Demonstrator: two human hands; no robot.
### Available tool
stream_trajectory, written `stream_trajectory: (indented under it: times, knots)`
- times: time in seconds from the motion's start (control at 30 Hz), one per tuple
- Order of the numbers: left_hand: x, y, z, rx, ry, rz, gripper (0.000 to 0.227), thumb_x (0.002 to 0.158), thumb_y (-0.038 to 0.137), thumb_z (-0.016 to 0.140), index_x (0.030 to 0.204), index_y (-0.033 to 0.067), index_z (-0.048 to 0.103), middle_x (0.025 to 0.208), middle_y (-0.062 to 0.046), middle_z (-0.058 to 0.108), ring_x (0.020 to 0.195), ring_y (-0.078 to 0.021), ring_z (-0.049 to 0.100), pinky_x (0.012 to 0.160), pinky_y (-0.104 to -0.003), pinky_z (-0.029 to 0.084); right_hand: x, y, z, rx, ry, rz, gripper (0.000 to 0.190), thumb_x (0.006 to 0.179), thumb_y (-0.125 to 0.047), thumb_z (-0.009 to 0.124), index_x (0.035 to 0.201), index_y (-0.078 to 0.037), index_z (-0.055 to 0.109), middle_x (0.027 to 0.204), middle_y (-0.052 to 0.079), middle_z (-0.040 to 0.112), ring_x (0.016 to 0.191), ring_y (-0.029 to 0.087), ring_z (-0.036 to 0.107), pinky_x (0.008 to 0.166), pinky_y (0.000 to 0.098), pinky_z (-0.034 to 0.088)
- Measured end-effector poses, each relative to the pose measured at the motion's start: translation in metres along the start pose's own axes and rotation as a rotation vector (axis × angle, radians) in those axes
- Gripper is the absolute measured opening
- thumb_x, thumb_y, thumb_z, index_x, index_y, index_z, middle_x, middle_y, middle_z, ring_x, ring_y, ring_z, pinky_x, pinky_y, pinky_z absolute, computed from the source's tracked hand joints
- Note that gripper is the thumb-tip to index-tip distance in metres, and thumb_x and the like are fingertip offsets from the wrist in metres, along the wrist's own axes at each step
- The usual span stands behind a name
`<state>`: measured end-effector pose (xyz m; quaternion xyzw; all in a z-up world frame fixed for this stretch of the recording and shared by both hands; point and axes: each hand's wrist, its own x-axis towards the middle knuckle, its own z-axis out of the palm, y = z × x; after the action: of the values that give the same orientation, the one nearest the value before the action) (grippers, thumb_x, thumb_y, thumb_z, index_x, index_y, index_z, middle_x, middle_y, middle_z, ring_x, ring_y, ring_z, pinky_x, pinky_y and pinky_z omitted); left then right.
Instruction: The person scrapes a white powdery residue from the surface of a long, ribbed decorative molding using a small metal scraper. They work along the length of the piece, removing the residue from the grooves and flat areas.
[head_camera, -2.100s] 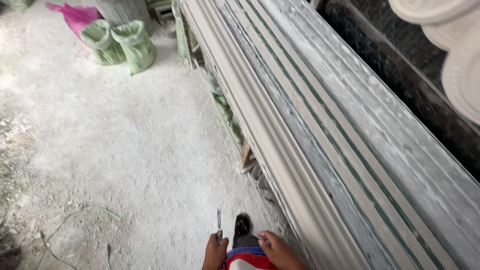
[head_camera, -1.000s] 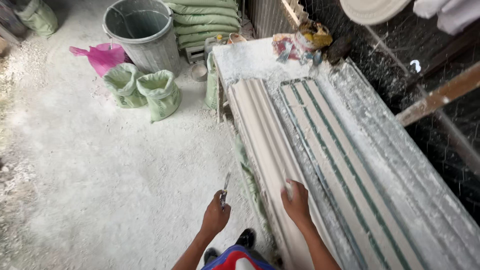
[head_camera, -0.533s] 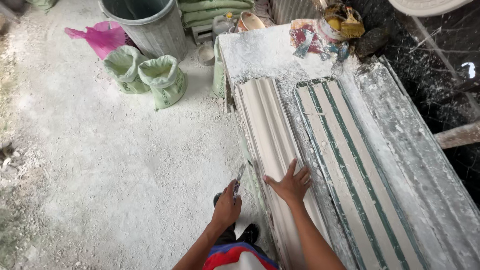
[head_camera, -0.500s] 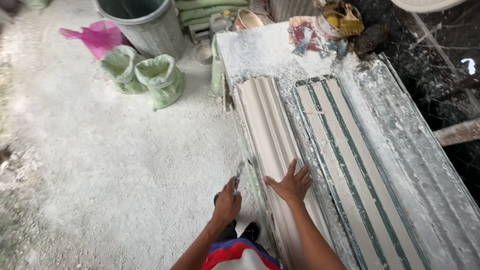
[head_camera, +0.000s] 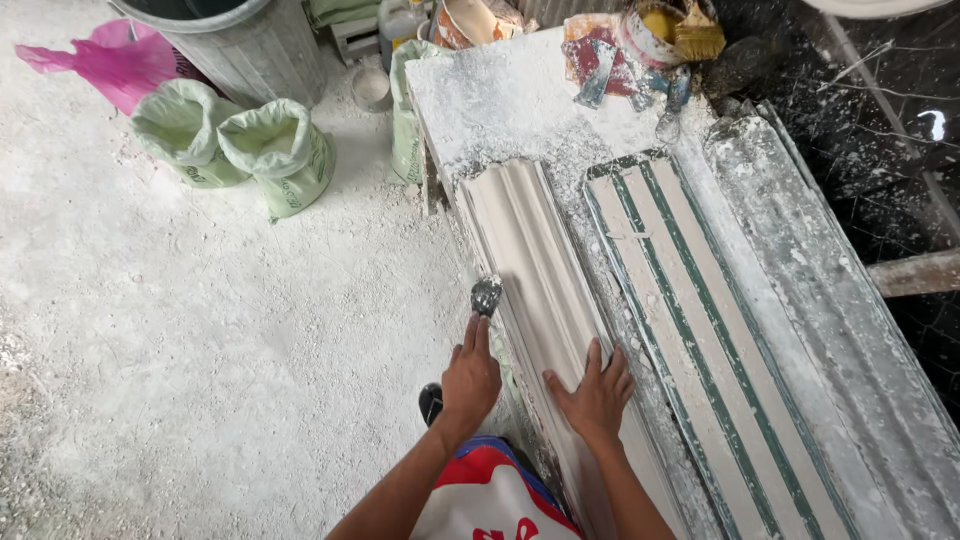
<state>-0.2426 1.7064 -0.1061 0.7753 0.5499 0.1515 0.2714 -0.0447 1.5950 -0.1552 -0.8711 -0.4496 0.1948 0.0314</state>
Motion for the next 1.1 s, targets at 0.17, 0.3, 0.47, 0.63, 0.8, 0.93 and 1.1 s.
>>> stream_trajectory:
  times: [0.17, 0.3, 0.47, 0.63, 0.8, 0.93, 1.1]
  knots:
    - [0.013, 0.013, -0.005, -0.056, -0.265, -0.173, 0.058, 0.089, 0.003, 0.054, 0.145, -0.0004, 0.039, 0.154, -0.022, 0.043, 0.101, -0.0457, 0.069, 0.079, -0.052, 0.062, -0.002, -0.002, -0.007, -0.006, 0.013, -0.008, 0.112, 0.078, -0.078, 0.062, 0.160, -0.012, 0.024, 0.161, 0.032, 0.018, 0.152, 0.047, 0.013, 0.119, 0.0644, 0.008]
    - [0.010, 0.008, -0.017, -0.073, -0.233, -0.184, 0.053, 0.093, 0.001, 0.052, 0.145, -0.0004, 0.042, 0.152, -0.021, 0.047, 0.095, -0.0465, 0.071, 0.078, -0.053, 0.061, -0.002, -0.005, -0.005, 0.042, 0.003, 0.002, 0.112, 0.076, -0.077, 0.062, 0.159, -0.012, 0.024, 0.161, 0.031, 0.018, 0.149, 0.048, 0.016, 0.119, 0.0633, 0.008]
    - [0.005, 0.015, -0.018, -0.077, -0.112, -0.074, 0.069, 0.077, -0.004, 0.056, 0.144, -0.0050, 0.039, 0.150, -0.025, 0.044, 0.089, -0.0474, 0.071, 0.069, -0.052, 0.063, 0.016, -0.013, -0.010, -0.099, 0.015, -0.098, 0.100, 0.085, -0.073, 0.057, 0.158, -0.012, 0.024, 0.163, 0.029, 0.014, 0.153, 0.048, 0.008, 0.115, 0.0728, 0.005]
    - [0.037, 0.006, -0.013, -0.020, -0.199, -0.209, 0.067, 0.084, -0.003, 0.057, 0.148, -0.0008, 0.036, 0.154, -0.025, 0.040, 0.085, -0.0447, 0.073, 0.068, -0.052, 0.063, 0.053, -0.058, 0.000, 0.019, 0.067, -0.251, 0.080, 0.097, -0.059, 0.052, 0.160, -0.014, 0.031, 0.167, 0.025, 0.020, 0.153, 0.049, 0.014, 0.117, 0.0732, 0.009]
    - [0.050, 0.002, 0.000, -0.027, -0.136, -0.174, 0.066, 0.082, 0.001, 0.057, 0.146, 0.0015, 0.038, 0.153, -0.022, 0.044, 0.081, -0.0446, 0.074, 0.065, -0.052, 0.063, 0.071, -0.073, -0.005, 0.018, 0.102, -0.268, 0.074, 0.094, -0.051, 0.057, 0.156, -0.014, 0.039, 0.165, 0.024, 0.028, 0.152, 0.048, 0.019, 0.116, 0.0708, 0.013]
    - [0.041, -0.003, 0.005, -0.007, -0.131, -0.165, 0.066, 0.083, 0.003, 0.057, 0.146, 0.0025, 0.039, 0.149, -0.023, 0.046, 0.080, -0.0441, 0.074, 0.063, -0.053, 0.062, 0.069, -0.077, -0.008, 0.038, 0.106, -0.244, 0.074, 0.091, -0.049, 0.061, 0.154, -0.015, 0.041, 0.163, 0.024, 0.031, 0.151, 0.048, 0.022, 0.117, 0.0690, 0.016]
    - [0.064, -0.014, 0.011, 0.017, -0.066, -0.232, 0.051, 0.091, 0.005, 0.054, 0.142, 0.0056, 0.048, 0.150, -0.015, 0.055, 0.081, -0.0415, 0.074, 0.065, -0.053, 0.062, 0.065, -0.075, -0.010, 0.049, 0.134, -0.289, 0.073, 0.094, -0.047, 0.062, 0.155, -0.013, 0.042, 0.163, 0.025, 0.032, 0.151, 0.050, 0.023, 0.119, 0.0686, 0.017]
